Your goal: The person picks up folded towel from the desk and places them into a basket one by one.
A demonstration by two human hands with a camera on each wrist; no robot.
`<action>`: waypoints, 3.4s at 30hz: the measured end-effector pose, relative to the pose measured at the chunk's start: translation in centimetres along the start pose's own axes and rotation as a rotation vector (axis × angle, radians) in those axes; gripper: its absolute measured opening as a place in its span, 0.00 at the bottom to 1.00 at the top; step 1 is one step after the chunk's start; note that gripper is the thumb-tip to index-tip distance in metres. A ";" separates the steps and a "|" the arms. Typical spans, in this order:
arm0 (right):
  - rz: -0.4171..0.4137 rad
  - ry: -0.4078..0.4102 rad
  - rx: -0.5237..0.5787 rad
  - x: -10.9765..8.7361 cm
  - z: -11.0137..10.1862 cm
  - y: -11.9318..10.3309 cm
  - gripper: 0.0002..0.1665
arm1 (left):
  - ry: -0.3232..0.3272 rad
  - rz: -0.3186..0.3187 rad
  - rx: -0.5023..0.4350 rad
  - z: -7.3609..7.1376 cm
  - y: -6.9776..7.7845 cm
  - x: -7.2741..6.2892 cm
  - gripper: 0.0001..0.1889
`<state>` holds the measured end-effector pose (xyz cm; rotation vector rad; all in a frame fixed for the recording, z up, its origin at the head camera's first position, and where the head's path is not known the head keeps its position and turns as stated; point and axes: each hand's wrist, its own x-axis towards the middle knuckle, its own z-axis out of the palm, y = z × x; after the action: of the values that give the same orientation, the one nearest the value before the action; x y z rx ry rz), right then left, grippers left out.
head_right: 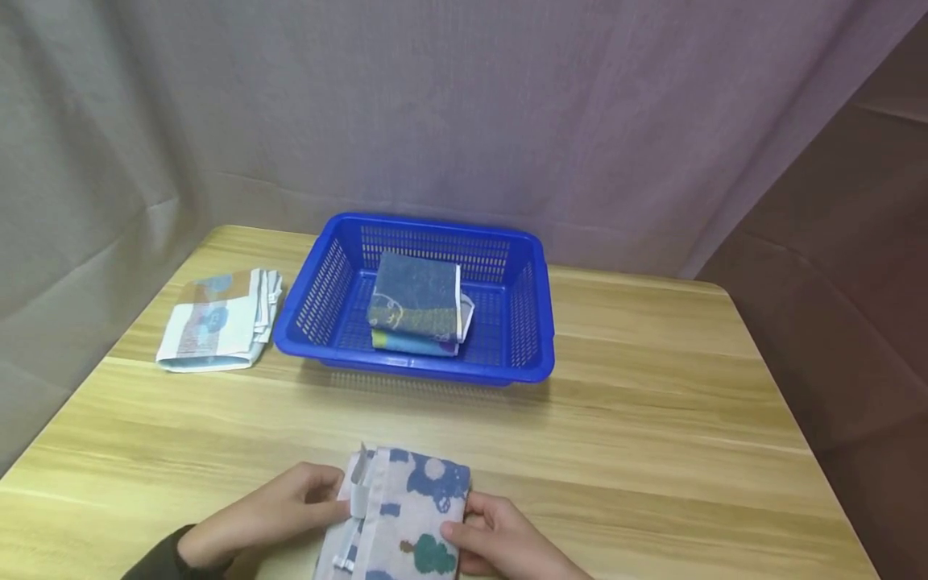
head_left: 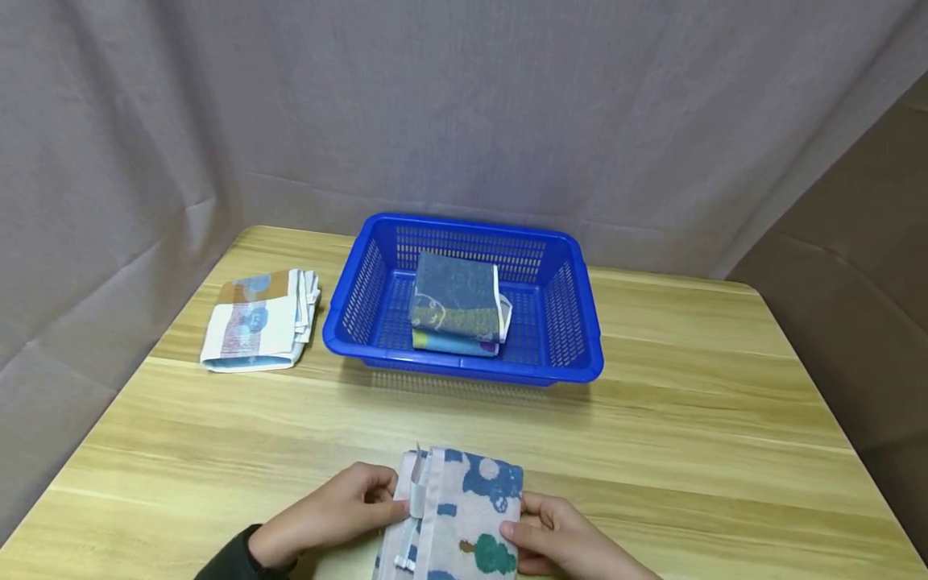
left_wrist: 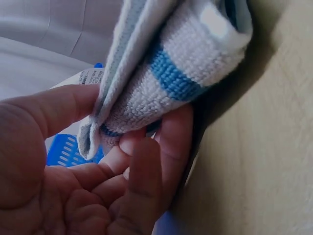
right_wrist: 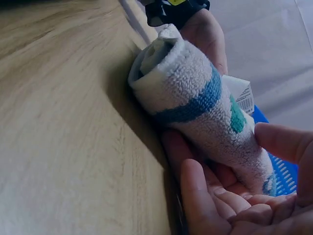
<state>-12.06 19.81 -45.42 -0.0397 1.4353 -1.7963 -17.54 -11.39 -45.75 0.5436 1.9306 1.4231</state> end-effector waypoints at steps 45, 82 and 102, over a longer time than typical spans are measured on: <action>-0.049 -0.081 0.184 0.5 0.9 -0.4 0.27 | -0.066 0.031 -0.288 0.1 0.4 -0.2 0.17; -0.382 0.102 -0.162 -0.8 2.3 -8.6 0.31 | 0.053 0.219 -0.062 -4.2 9.5 0.4 0.16; -0.407 0.227 -0.216 1.4 1.1 -13.8 0.32 | 0.102 0.205 -0.070 -7.6 11.9 3.3 0.19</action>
<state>-20.27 18.33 -34.31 -0.2629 1.8867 -2.0069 -25.98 -10.49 -33.94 0.6635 1.9403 1.6699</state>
